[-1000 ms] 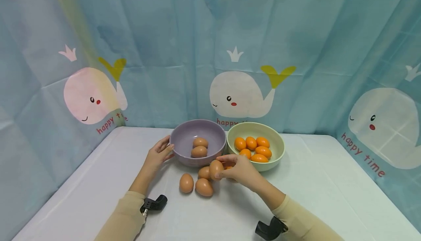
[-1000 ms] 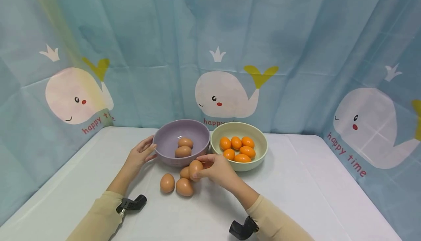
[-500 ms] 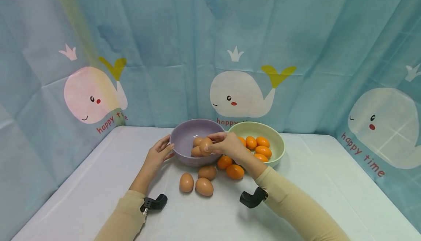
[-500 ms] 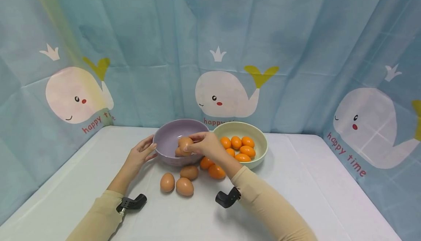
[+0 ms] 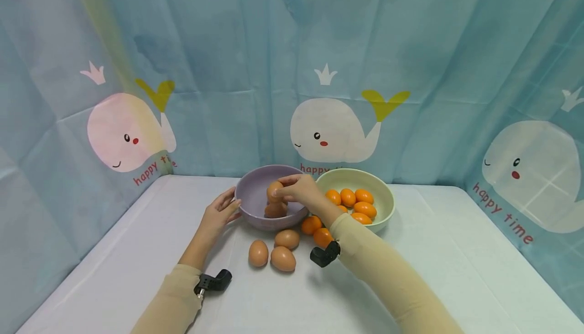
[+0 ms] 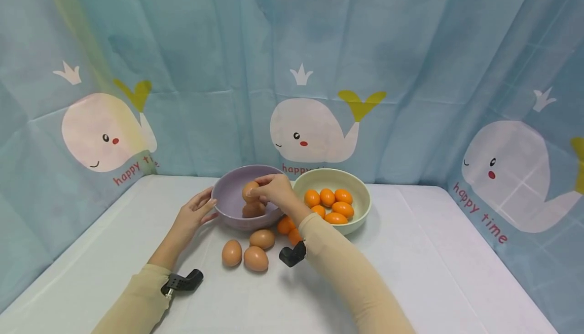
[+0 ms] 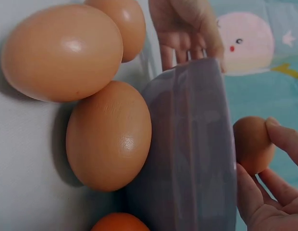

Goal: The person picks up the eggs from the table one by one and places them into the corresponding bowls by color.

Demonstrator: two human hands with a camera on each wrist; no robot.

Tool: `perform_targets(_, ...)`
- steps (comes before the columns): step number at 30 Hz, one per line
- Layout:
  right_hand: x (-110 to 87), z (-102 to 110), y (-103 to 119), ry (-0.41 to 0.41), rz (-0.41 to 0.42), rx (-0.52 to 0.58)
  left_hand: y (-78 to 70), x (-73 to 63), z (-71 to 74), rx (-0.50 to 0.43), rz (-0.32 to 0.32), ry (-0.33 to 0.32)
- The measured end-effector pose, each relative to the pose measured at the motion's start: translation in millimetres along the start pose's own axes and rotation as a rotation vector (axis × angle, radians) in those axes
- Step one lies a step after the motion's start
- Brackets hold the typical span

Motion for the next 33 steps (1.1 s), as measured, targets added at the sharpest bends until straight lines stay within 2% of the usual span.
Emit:
perform_targets(9, 15.1, -11, -7, -0.049, -0.02, -0.047, -1.3, -0.7, -0.9, 0.007, 0.0, 0.007)
perform_targets(21, 28.3, -23, -15, -0.063, 0.052, -0.196, 1.4, 0.1, -0.7, 0.004, 0.014, 0.008)
perform_targets(33, 28.3, -29, -12, -0.026, 0.131, -0.359, -0.5, -0.6, -0.2, 0.005, 0.017, 0.0)
Point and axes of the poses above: each hand's wrist, its own x-axis towards the middle knuckle, its own z-axis out of the back of the hand, y = z × x, the point moved 8 cm from there along x, towards the middle knuckle, and after that the axes turned 1 degree about -y, right-handed, at the moved point
